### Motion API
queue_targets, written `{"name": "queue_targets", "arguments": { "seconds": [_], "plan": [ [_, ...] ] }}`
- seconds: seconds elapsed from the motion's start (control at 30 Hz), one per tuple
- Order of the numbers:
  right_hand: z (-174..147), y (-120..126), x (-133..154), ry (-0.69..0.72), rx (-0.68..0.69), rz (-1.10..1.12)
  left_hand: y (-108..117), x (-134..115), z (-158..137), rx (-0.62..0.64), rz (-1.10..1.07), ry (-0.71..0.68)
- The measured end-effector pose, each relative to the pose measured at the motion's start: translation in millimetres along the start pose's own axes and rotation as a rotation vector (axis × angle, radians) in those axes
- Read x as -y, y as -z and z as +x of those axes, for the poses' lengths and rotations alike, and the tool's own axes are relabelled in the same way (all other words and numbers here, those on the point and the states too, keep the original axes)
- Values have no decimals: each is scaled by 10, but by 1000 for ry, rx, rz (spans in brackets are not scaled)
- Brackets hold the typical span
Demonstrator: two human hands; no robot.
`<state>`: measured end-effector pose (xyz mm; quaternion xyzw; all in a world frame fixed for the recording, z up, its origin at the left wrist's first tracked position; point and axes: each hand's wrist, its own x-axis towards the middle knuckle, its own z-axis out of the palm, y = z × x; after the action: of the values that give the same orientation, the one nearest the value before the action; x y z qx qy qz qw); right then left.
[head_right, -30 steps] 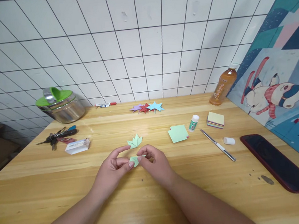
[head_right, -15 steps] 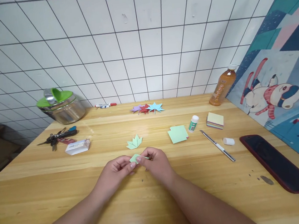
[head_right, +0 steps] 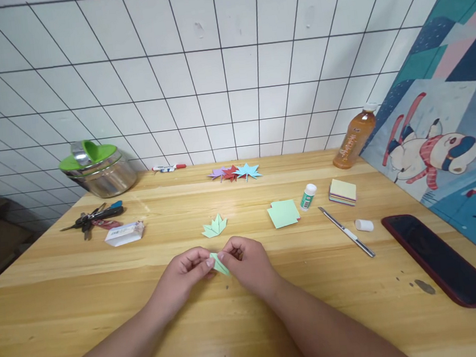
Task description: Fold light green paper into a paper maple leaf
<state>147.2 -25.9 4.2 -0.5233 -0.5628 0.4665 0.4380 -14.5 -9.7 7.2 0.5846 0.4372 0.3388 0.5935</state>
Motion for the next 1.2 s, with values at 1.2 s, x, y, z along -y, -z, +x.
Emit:
{"name": "queue_targets", "arguments": {
  "seconds": [1.2],
  "plan": [
    [12,2,-73,-10,49,33,22,0,-7,42,98,-53]
  ]
}}
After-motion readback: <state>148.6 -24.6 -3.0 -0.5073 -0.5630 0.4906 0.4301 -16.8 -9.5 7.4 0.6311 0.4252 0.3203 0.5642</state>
